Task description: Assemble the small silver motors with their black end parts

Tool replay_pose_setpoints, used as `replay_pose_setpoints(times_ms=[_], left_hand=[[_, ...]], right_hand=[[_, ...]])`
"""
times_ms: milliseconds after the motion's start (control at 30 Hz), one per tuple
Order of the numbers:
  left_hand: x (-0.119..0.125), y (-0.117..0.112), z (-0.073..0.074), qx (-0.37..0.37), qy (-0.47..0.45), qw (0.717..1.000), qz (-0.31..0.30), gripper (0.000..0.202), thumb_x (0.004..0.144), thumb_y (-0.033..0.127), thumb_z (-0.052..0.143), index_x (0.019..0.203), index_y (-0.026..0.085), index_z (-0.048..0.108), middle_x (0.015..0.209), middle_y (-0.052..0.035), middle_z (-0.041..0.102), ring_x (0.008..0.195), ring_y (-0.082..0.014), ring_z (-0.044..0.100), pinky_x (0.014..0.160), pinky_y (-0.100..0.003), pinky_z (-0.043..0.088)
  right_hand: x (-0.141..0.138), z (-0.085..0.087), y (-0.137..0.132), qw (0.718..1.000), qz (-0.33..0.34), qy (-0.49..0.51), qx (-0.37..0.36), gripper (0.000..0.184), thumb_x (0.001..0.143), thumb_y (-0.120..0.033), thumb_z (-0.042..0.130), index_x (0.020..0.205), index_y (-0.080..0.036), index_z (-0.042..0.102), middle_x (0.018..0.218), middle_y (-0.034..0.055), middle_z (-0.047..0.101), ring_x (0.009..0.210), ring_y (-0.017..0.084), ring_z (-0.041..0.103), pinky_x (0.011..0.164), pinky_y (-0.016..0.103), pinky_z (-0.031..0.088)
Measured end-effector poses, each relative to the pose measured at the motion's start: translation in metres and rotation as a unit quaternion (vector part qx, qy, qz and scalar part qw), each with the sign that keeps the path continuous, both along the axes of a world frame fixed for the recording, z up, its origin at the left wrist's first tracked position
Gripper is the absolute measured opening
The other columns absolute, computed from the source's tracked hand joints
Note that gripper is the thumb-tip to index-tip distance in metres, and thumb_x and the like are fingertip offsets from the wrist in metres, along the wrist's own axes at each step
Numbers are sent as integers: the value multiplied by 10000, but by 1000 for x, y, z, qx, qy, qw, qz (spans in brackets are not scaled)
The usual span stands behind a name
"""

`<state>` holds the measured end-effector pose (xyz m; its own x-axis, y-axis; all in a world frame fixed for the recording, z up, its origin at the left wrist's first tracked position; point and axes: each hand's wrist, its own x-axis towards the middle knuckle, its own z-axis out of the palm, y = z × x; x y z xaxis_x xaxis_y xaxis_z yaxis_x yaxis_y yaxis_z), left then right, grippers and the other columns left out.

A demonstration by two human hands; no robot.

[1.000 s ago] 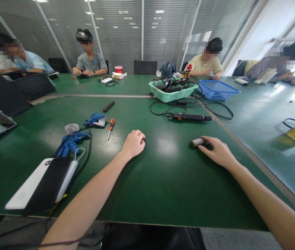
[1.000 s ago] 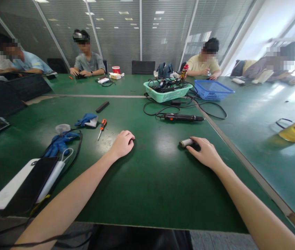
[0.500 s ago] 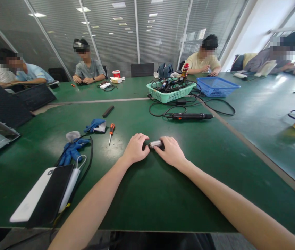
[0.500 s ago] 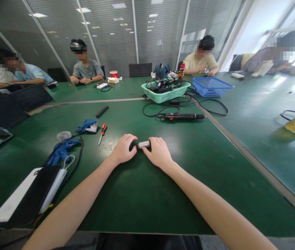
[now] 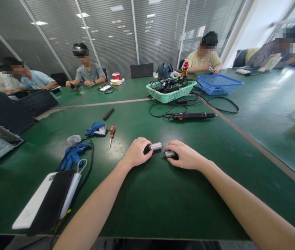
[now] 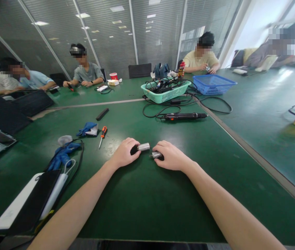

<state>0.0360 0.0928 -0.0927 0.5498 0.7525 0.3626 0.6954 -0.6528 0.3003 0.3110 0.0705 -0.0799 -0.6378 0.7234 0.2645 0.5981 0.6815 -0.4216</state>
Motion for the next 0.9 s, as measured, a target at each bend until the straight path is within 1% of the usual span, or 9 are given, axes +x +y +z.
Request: replay_pose_setpoints(times_ms=[67, 167, 267, 367, 567, 767, 900], left_hand=[[0, 0, 0, 0, 1, 1000, -8, 205, 920, 330, 618, 1084, 207, 639, 1034, -69, 653, 1014, -238, 580, 928, -402, 490], [1, 1, -2, 1, 9, 1000, -21, 251, 948, 351, 605, 1155, 212, 641, 1083, -72, 662, 1041, -239, 581, 950, -404, 488], [0, 2, -5, 6, 12, 1000, -17, 297, 977, 346, 577, 1238, 214, 628, 1122, -75, 663, 1058, -236, 581, 969, -407, 483], [-1, 3, -7, 7, 10, 1000, -10, 311, 996, 340, 553, 1270, 210, 618, 1133, -75, 665, 1067, -235, 580, 978, -407, 481], [-1, 3, -8, 2, 10, 1000, 1, 307, 983, 358, 582, 1247, 205, 621, 1129, -72, 668, 1073, -235, 578, 972, -396, 482], [0, 3, -8, -2, 19, 1000, 19, 290, 980, 402, 585, 1192, 212, 642, 1094, -69, 671, 1042, -240, 583, 960, -402, 484], [-2, 4, -9, -1, 20, 1000, 16, 311, 986, 399, 574, 1232, 220, 637, 1113, -72, 668, 1061, -241, 583, 979, -403, 481]], right_hand=[[-6, -4, -1, 1000, -7, 10, 9, 236, 858, -225, 648, 1092, -228, 680, 1014, 75, 666, 983, 253, 612, 903, 403, 504], [-17, -12, -4, 999, -22, 21, 28, 228, 888, -268, 652, 1110, -226, 685, 1029, 84, 663, 986, 260, 608, 904, 418, 505], [-26, -19, -6, 998, -31, 25, 46, 242, 909, -317, 663, 1134, -232, 693, 1051, 93, 656, 996, 268, 604, 910, 433, 505], [-30, -22, -7, 998, -37, 28, 53, 246, 914, -335, 669, 1138, -239, 701, 1068, 99, 652, 1012, 275, 604, 911, 439, 509], [-29, -22, -7, 998, -48, 34, 36, 303, 885, -340, 698, 1164, -227, 661, 1064, 93, 653, 999, 269, 605, 900, 437, 511], [-31, -18, -9, 997, -47, 53, 27, 184, 877, -276, 680, 1049, -221, 642, 1026, 75, 670, 955, 246, 614, 879, 404, 507], [-30, -18, -8, 997, -39, 58, 26, 181, 885, -278, 679, 1056, -229, 651, 1027, 75, 676, 963, 247, 621, 888, 405, 510]])
